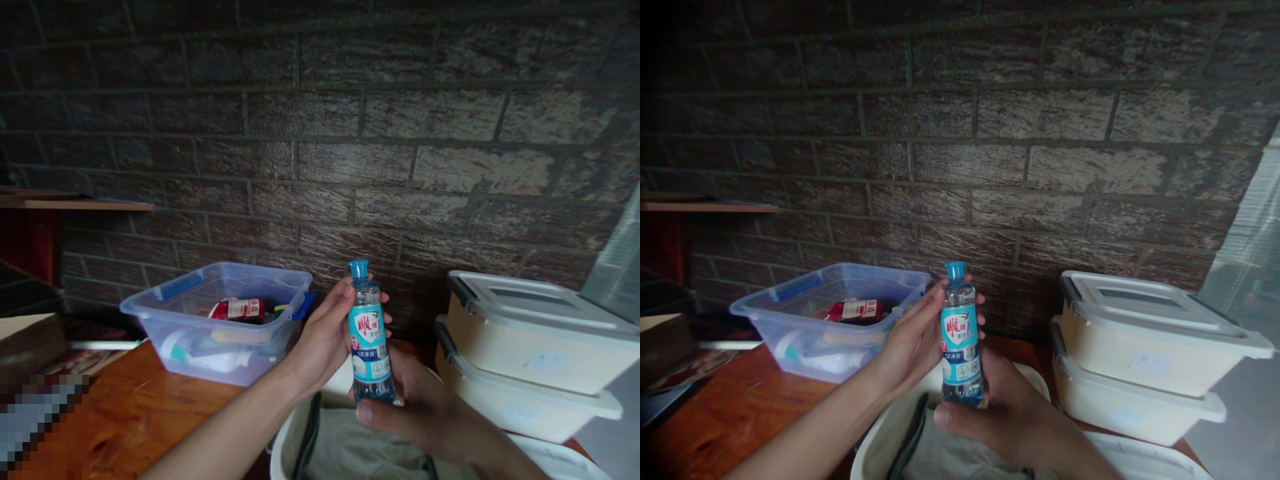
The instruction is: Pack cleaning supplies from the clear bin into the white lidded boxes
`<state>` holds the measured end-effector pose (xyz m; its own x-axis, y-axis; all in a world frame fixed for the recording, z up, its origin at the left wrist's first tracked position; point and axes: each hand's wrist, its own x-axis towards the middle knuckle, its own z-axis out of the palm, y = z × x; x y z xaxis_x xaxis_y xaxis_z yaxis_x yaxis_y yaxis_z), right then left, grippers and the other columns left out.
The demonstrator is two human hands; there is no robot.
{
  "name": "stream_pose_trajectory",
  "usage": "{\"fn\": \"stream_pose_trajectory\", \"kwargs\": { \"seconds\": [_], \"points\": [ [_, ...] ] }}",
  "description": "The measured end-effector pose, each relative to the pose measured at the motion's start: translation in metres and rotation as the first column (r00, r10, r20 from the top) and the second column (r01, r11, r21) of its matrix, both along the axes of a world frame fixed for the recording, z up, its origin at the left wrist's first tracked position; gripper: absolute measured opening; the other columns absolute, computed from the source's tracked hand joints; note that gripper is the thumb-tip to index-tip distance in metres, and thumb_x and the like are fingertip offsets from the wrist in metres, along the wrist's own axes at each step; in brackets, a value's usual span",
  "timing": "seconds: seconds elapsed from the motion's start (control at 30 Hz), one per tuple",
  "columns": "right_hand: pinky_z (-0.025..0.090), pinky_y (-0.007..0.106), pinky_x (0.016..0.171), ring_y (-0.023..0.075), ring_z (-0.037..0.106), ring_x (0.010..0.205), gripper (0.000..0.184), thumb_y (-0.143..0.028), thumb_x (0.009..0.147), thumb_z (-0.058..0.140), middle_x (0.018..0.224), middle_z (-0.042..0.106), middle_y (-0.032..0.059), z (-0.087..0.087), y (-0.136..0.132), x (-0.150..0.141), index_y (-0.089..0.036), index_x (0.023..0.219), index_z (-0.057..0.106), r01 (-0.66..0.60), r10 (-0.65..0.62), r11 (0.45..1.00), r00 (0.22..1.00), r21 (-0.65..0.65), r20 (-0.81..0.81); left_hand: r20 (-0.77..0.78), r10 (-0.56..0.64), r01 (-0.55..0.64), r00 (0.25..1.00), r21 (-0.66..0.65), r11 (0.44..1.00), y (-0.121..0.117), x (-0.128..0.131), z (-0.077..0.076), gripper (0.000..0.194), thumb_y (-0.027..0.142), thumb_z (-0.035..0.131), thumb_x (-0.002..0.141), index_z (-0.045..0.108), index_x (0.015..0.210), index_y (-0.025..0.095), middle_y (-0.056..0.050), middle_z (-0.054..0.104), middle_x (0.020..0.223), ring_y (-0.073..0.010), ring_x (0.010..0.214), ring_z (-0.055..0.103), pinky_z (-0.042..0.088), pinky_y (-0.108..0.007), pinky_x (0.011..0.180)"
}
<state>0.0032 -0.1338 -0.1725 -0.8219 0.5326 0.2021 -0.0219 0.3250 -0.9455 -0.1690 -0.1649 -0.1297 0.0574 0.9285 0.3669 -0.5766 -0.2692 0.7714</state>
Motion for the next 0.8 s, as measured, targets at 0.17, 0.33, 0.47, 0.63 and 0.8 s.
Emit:
{"fn": "stream_pose_trajectory", "kwargs": {
  "seconds": [0.17,0.33,0.47,0.63,0.8],
  "points": [
    [0.041,0.029,0.072,0.017,0.053,0.086,0.047,-0.036,0.082,0.081,0.1,0.064,0.0019,0.004,-0.0016,-0.0003,-0.018,0.12,0.06,-0.008,0.008,1.0,1.0,-0.018,0.014,-0.006,0.006,-0.006,1.0,-0.028,1.0,-0.0016,0.0008,0.0019,0.032,0.035,0.056,0.1,0.056,0.127,0.018,-0.014,0.069,0.118,-0.0245,0.092,0.07,0.057,-0.045,0.086],
    [0.04,0.029,0.07,0.0169,0.052,0.084,0.045,-0.038,0.082,0.08,0.096,0.062,0.0014,0.0039,-0.0034,-0.002,-0.018,0.118,0.06,0.005,-0.004,1.0,1.0,-0.01,0.03,-0.078,0.018,-0.019,0.997,-0.012,1.0,0.0018,0.0,-0.0013,0.038,0.043,0.057,0.099,0.054,0.129,0.02,-0.013,0.069,0.116,-0.0246,0.088,0.071,0.057,-0.042,0.081],
    [0.039,0.028,0.071,0.0153,0.049,0.083,0.049,-0.035,0.082,0.081,0.094,0.06,-0.0002,0.0035,-0.0036,-0.0047,-0.019,0.122,0.059,-0.011,0.009,0.999,1.0,-0.044,-0.027,-0.186,0.074,-0.075,0.98,-0.001,0.997,0.004,-0.0024,-0.0035,0.041,0.046,0.059,0.097,0.053,0.13,0.023,-0.012,0.07,0.117,-0.0243,0.088,0.072,0.056,-0.039,0.079],
    [0.038,0.027,0.071,0.0155,0.051,0.084,0.05,-0.033,0.081,0.082,0.097,0.063,0.0006,0.0004,-0.0026,-0.0034,-0.019,0.124,0.059,-0.021,0.019,0.994,1.0,-0.105,-0.019,-0.262,0.087,-0.084,0.961,0.023,0.996,0.0029,-0.0054,-0.0044,0.043,0.046,0.055,0.099,0.049,0.134,0.022,-0.012,0.07,0.118,-0.0252,0.09,0.072,0.055,-0.04,0.083],
    [0.037,0.026,0.068,0.0147,0.049,0.082,0.057,-0.035,0.081,0.082,0.097,0.062,0.0007,-0.0045,-0.0015,0.0011,-0.02,0.129,0.056,-0.02,0.012,0.982,0.999,-0.189,-0.043,-0.303,0.104,-0.089,0.947,0.065,0.994,0.0034,-0.0069,-0.0071,0.042,0.045,0.053,0.101,0.048,0.136,0.023,-0.013,0.07,0.12,-0.0266,0.095,0.072,0.054,-0.039,0.084]
  ]
}}
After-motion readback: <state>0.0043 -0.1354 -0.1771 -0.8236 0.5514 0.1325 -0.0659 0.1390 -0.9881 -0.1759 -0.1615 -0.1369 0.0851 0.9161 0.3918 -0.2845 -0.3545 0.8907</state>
